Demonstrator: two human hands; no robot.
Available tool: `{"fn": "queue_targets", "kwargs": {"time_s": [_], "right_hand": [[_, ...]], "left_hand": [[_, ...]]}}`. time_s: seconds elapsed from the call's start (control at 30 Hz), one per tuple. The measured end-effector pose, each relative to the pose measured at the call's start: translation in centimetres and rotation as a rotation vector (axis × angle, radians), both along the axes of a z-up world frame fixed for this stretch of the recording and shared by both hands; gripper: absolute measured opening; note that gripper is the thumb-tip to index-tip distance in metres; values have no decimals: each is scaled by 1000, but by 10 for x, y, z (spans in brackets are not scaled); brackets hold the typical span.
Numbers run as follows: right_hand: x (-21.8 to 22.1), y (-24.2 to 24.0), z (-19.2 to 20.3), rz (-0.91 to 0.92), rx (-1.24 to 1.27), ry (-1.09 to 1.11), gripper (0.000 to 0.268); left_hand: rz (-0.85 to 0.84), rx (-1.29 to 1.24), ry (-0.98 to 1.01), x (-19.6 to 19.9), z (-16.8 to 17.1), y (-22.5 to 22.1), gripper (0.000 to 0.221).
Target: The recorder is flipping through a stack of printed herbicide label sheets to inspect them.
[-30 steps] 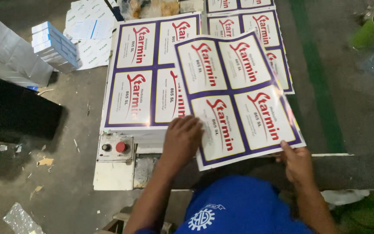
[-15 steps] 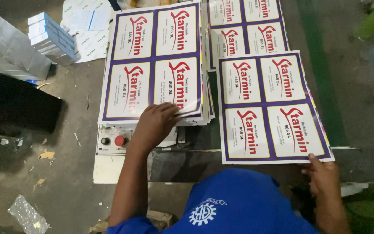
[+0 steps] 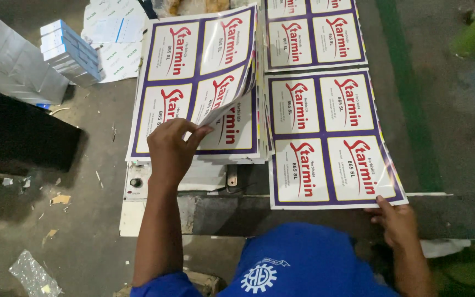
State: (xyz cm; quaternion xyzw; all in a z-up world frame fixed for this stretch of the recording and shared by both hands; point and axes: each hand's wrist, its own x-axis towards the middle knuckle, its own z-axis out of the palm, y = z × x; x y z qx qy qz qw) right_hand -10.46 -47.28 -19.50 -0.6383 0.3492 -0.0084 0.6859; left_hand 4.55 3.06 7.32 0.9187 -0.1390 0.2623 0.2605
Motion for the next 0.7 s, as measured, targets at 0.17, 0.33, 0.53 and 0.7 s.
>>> {"fn": "queue_targets", "kwargs": {"time_s": [0.17,0.33,0.53,0.7], "right_hand": [[36,-1,-10,37,-22,-113,30],[55,-11,-8,44,212,-64,32],[25,-1,30,-27,55,66,48],[30,4,27,46,109,18,50]], "left_hand": [[-32,-55,106,6,3,9,22],[-50,-142,218,3,4,18,16],[33,-308,83,5,-1,28,24],[85,-559,164,24,-20,32,30]]}}
